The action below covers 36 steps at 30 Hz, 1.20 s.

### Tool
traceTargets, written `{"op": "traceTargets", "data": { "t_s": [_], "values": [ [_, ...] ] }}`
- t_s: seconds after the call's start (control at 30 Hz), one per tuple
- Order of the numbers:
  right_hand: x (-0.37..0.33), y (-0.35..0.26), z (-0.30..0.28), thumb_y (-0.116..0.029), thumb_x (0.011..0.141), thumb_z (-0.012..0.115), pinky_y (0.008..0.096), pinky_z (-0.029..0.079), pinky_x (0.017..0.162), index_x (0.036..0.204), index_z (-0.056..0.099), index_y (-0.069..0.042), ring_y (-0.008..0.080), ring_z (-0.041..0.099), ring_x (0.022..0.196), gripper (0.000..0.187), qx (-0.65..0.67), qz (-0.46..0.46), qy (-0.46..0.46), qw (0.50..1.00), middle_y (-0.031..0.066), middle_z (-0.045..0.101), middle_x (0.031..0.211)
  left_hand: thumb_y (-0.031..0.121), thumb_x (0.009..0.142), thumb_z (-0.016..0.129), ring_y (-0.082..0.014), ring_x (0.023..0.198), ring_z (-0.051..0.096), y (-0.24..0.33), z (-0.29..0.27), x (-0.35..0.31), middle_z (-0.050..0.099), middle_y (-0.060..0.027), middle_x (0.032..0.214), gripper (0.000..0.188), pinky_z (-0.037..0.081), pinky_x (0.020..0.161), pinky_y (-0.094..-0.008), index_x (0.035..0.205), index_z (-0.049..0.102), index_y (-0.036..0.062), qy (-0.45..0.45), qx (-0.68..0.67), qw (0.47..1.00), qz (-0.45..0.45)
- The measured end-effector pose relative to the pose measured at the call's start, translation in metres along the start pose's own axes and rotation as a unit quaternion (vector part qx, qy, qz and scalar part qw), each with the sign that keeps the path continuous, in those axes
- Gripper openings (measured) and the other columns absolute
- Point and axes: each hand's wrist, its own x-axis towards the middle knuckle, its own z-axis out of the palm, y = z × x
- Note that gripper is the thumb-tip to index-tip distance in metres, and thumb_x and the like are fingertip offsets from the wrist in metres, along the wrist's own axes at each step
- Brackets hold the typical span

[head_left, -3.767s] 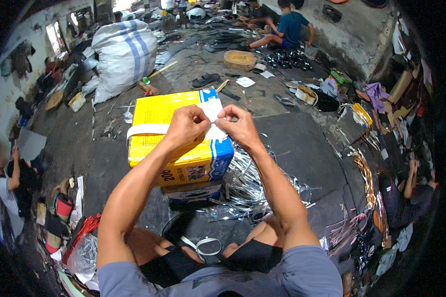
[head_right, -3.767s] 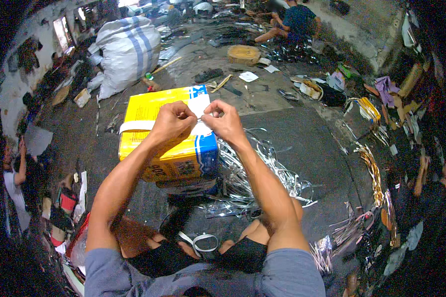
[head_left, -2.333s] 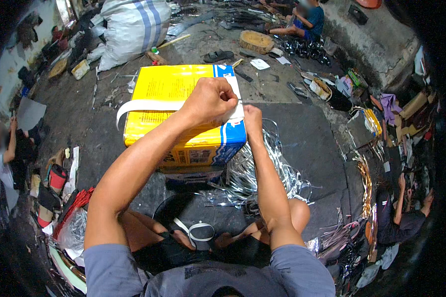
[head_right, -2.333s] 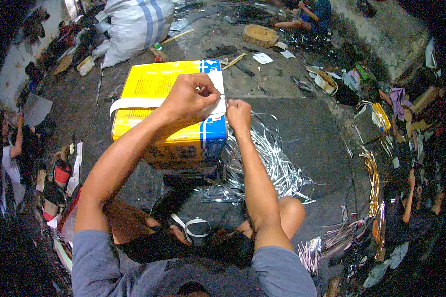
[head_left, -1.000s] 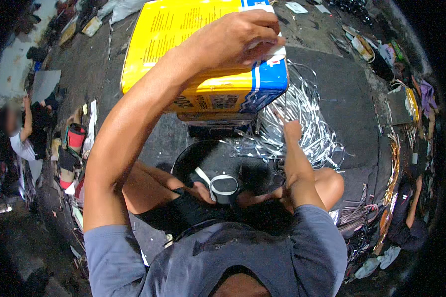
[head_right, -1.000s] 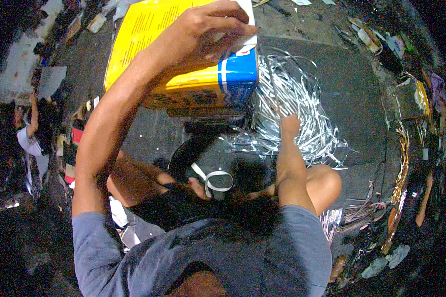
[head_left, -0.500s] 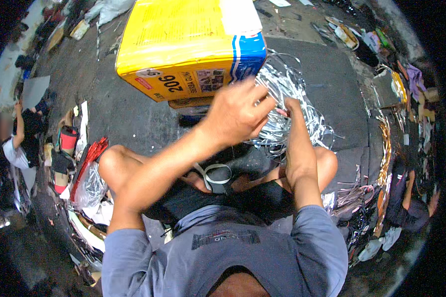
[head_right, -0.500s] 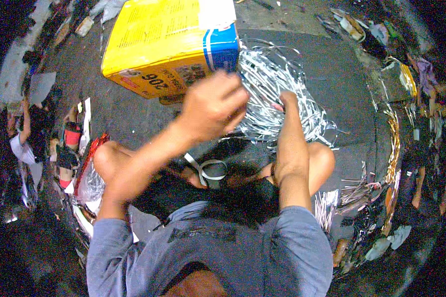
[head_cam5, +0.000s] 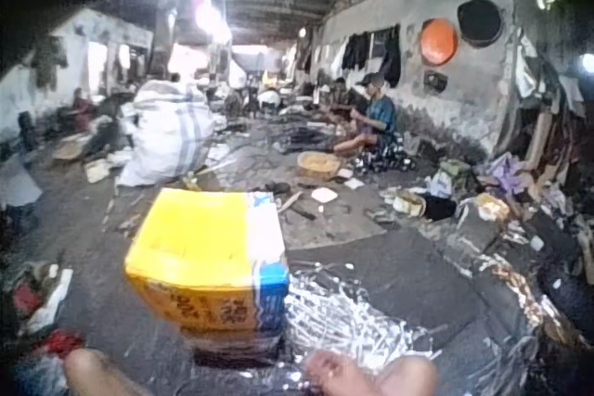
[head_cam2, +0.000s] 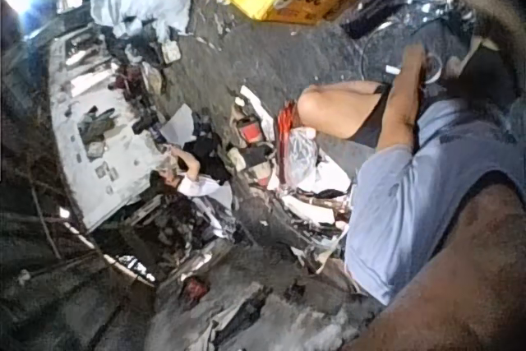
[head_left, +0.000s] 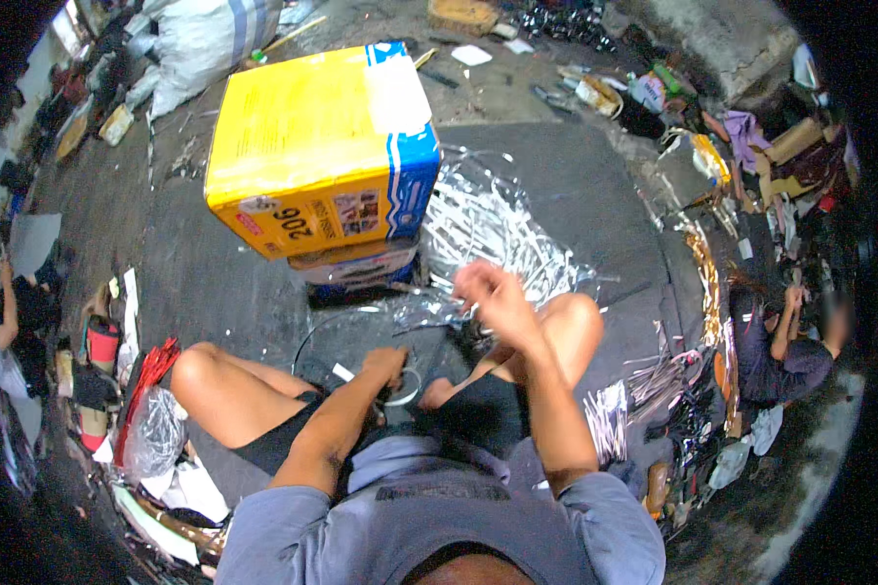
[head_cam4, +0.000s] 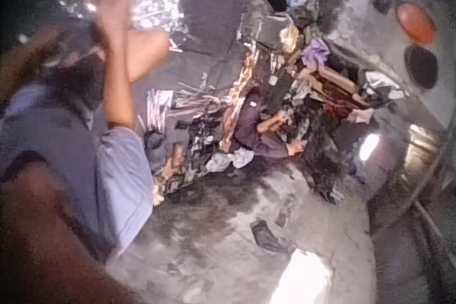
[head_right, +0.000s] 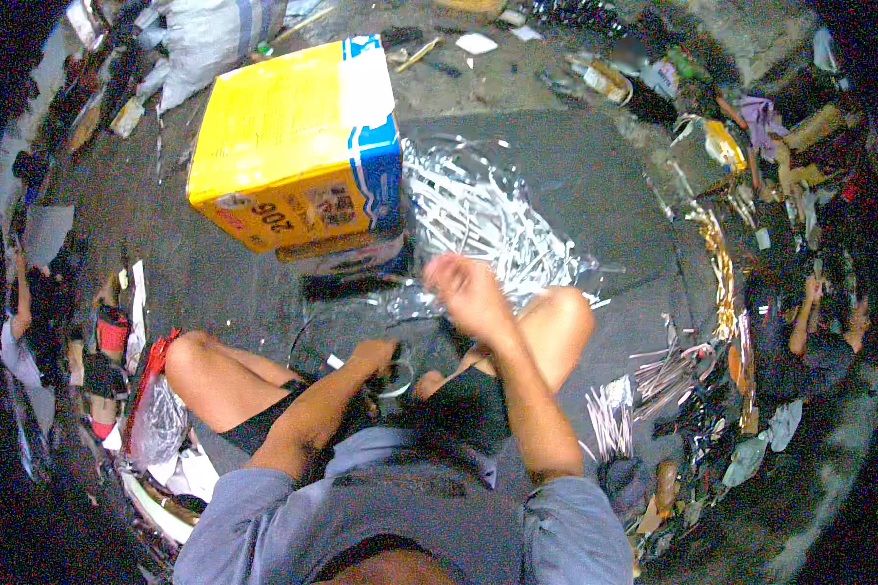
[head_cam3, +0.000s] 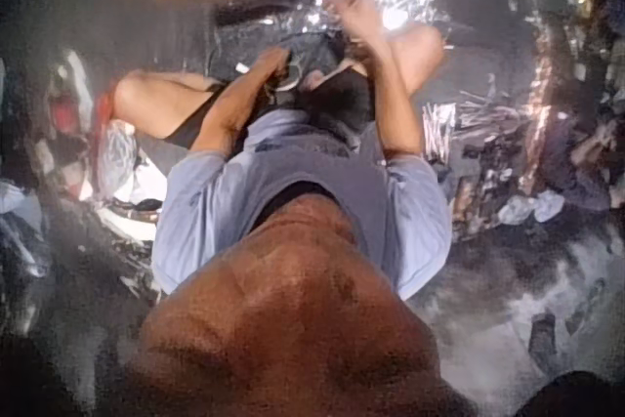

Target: The person sits on the floor and repeatedly strips white plastic film from a yellow and blue cardboard box. The removed strips are placed on the floor beside the box. The task continues throughout the clip.

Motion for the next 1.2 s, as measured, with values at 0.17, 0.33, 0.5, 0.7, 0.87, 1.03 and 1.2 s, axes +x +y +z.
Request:
{"op": "traceTargets", "data": {
  "t_s": [0.17,0.33,0.5,0.7,0.87,1.03,1.2],
  "values": [
    [-0.044,0.027,0.036,-0.020,0.094,0.071,0.0304,0.053,0.072,0.101,0.069,0.001,0.0121,0.062,0.075,0.023,-0.021,-0.037,-0.081,0.996,0.0066,0.068,0.079,0.015,0.073,0.079,-0.0380,0.111,0.068,-0.011,-0.001,-0.001,0.071,-0.0219,0.116,0.047,0.055,0.091,-0.0456,0.120,0.071,0.0113,-0.073,-0.001,0.997,-0.011],
    [-0.041,0.027,0.035,-0.028,0.093,0.072,0.0365,0.052,0.094,0.129,0.059,-0.002,0.0256,0.066,0.108,0.047,-0.057,-0.097,-0.009,0.994,0.0191,0.068,0.117,0.015,0.072,0.075,-0.0307,0.088,0.067,0.058,-0.077,-0.033,0.068,-0.0174,0.090,0.026,0.053,0.077,-0.0439,0.091,0.063,0.0022,0.108,-0.224,0.940,0.234],
    [-0.012,-0.009,0.013,-0.020,0.097,0.069,0.0286,0.054,0.085,0.140,0.052,-0.003,0.0147,0.065,0.102,0.049,0.048,-0.043,-0.194,0.979,0.0081,0.067,0.113,0.007,0.070,0.081,-0.0180,0.081,0.059,0.075,-0.209,-0.136,0.064,-0.0060,0.092,0.031,0.048,0.074,-0.0302,0.093,0.061,0.0015,0.097,-0.367,0.837,0.395],
    [0.003,-0.075,-0.002,-0.025,0.094,0.074,0.0254,0.052,0.068,0.111,0.063,-0.003,0.0096,0.064,0.077,0.030,0.101,0.108,-0.459,0.876,0.0024,0.067,0.089,0.006,0.068,0.090,-0.0098,0.087,0.061,0.025,-0.326,-0.253,0.066,0.0007,0.092,0.040,0.049,0.076,-0.0254,0.099,0.065,0.0050,0.134,-0.435,0.840,0.293],
    [0.032,-0.131,-0.021,-0.012,0.081,0.084,0.0276,0.051,0.083,0.108,0.063,-0.005,0.0108,0.061,0.093,0.036,-0.011,-0.172,-0.242,0.955,0.0017,0.066,0.096,0.010,0.073,0.087,-0.0087,0.084,0.060,-0.035,-0.372,-0.310,0.066,0.0012,0.089,0.031,0.049,0.074,-0.0260,0.095,0.066,0.0039,0.295,-0.292,0.875,0.249],
    [0.073,-0.175,-0.042,-0.021,0.091,0.076,0.0245,0.051,0.072,0.100,0.067,-0.005,0.0079,0.060,0.086,0.020,-0.130,-0.239,-0.180,0.945,0.0011,0.067,0.093,0.018,0.090,0.070,-0.0067,0.067,0.060,-0.106,-0.409,-0.324,0.067,-0.0018,0.073,0.016,0.049,0.061,-0.0255,0.084,0.069,0.0024,0.376,-0.303,0.864,0.141],
    [0.124,-0.202,-0.041,-0.028,0.100,0.063,0.0256,0.050,0.052,0.097,0.070,-0.005,0.0106,0.065,0.061,0.025,-0.135,-0.163,-0.163,0.964,0.0036,0.073,0.083,0.014,0.085,0.067,-0.0174,0.064,0.066,-0.177,-0.457,-0.297,0.069,-0.0064,0.072,0.010,0.053,0.059,-0.0320,0.084,0.071,0.0047,0.378,-0.270,0.886,0.016]
  ]
}}
